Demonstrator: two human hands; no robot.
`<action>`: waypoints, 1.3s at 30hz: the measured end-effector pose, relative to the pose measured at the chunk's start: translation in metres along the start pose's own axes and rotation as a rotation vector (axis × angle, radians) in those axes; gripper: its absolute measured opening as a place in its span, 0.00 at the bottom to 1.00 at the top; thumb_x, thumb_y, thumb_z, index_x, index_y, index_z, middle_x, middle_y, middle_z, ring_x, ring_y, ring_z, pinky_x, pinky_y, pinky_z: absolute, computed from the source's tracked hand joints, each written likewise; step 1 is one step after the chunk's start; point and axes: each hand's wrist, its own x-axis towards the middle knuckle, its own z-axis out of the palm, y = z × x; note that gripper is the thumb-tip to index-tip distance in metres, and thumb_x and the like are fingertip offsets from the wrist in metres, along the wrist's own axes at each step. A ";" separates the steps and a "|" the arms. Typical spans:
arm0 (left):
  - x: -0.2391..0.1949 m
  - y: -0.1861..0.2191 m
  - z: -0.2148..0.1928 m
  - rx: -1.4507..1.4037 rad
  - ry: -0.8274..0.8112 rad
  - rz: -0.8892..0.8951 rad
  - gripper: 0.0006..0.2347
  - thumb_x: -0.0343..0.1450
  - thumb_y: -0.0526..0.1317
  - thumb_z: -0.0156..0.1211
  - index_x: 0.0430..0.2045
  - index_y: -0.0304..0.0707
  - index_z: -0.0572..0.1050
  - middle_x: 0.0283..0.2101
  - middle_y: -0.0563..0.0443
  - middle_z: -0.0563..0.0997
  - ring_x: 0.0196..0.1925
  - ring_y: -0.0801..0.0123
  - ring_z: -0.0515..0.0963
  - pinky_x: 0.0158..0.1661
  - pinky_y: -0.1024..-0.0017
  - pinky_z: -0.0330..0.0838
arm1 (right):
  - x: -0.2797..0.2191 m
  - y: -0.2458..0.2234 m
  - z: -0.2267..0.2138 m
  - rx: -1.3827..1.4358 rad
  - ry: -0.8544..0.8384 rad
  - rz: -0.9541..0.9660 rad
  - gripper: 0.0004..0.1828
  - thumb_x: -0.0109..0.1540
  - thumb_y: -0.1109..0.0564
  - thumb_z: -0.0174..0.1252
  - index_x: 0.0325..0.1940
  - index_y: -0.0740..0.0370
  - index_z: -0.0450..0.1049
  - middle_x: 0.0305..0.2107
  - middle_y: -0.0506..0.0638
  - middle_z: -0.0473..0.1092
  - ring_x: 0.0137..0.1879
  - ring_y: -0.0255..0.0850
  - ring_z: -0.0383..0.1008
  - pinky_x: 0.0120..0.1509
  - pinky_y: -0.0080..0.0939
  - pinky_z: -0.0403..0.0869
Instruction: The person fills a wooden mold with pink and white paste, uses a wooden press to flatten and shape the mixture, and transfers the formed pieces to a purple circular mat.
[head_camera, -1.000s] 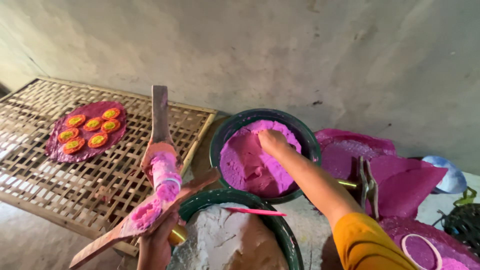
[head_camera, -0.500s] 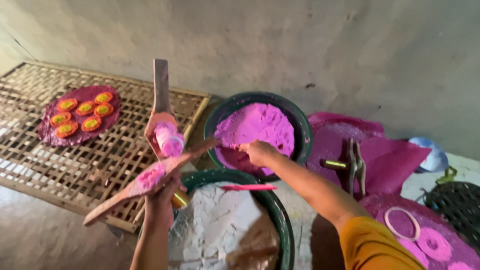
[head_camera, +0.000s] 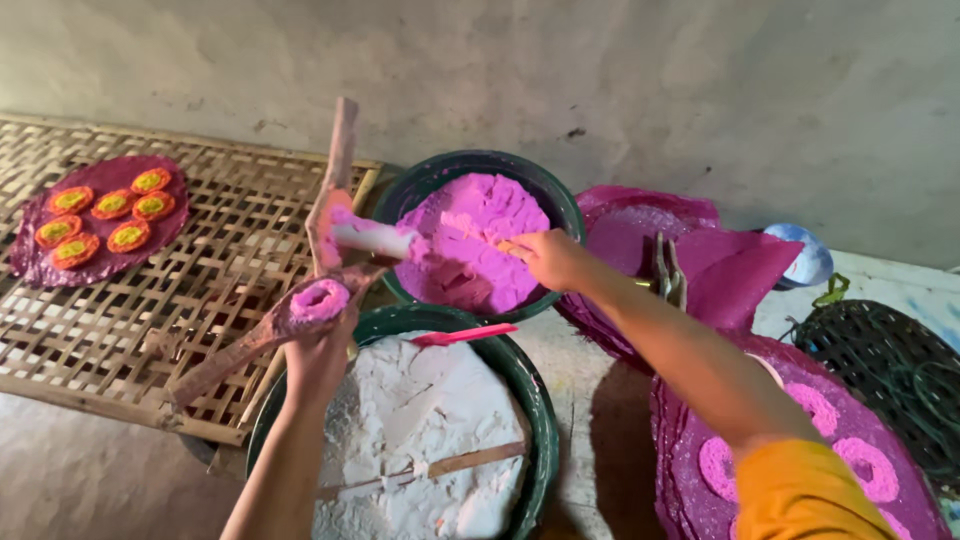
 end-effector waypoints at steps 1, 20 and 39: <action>-0.004 0.001 -0.004 -0.041 -0.023 0.011 0.07 0.73 0.30 0.58 0.44 0.36 0.73 0.39 0.61 0.75 0.35 0.85 0.72 0.32 0.83 0.65 | 0.010 0.007 0.014 -0.021 0.001 0.019 0.18 0.67 0.45 0.56 0.51 0.57 0.80 0.35 0.62 0.76 0.41 0.57 0.79 0.43 0.53 0.75; -0.002 0.000 -0.045 0.166 0.209 0.004 0.14 0.68 0.29 0.62 0.47 0.29 0.72 0.34 0.55 0.75 0.28 0.75 0.71 0.27 0.75 0.66 | 0.102 0.026 0.141 -0.165 -0.136 -0.034 0.15 0.58 0.63 0.56 0.47 0.58 0.81 0.38 0.61 0.78 0.46 0.56 0.80 0.50 0.53 0.77; -0.035 0.099 0.085 0.726 -0.226 0.354 0.22 0.63 0.42 0.69 0.50 0.35 0.75 0.49 0.41 0.81 0.50 0.54 0.81 0.46 0.62 0.76 | -0.113 -0.059 -0.116 0.575 -0.595 -0.031 0.17 0.67 0.53 0.56 0.59 0.56 0.78 0.24 0.41 0.67 0.27 0.27 0.64 0.29 0.33 0.62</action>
